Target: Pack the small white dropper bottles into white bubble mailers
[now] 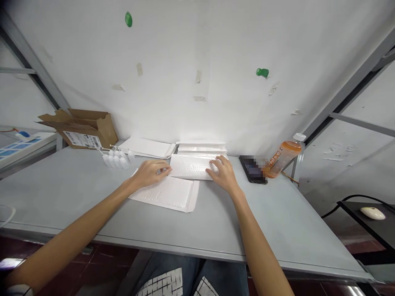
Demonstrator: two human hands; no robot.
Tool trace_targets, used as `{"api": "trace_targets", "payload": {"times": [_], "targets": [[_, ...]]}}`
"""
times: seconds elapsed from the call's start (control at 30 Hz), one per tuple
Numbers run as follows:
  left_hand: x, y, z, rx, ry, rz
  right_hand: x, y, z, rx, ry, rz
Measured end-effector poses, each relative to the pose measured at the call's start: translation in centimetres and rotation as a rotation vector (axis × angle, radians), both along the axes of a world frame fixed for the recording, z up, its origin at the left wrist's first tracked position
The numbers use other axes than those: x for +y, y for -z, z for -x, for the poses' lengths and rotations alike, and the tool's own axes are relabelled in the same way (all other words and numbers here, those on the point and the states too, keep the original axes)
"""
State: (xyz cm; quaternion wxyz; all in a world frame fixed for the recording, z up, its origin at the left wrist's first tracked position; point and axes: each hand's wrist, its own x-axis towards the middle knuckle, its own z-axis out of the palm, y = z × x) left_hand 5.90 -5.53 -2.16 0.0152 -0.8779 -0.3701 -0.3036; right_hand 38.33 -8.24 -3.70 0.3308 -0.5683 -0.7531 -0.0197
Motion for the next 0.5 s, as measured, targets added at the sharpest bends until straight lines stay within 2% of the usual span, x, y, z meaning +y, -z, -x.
{"api": "trace_targets", "payload": {"times": [0.13,0.23,0.4,0.5], "targets": [[0.6,-0.7,1.0,-0.028,-0.076,0.007,0.0,0.0,0.1,0.014,-0.005,-0.014],[0.9,-0.7,1.3,-0.005,-0.094,0.051,0.1,0.1,0.2,0.016,-0.006,-0.016],[0.1,0.0,1.0,0.107,-0.024,0.173,0.3,0.4,0.3,0.024,-0.007,-0.052],[-1.2,0.7,1.5,0.204,0.034,0.103,0.4,0.3,0.7,0.046,-0.012,-0.117]]}}
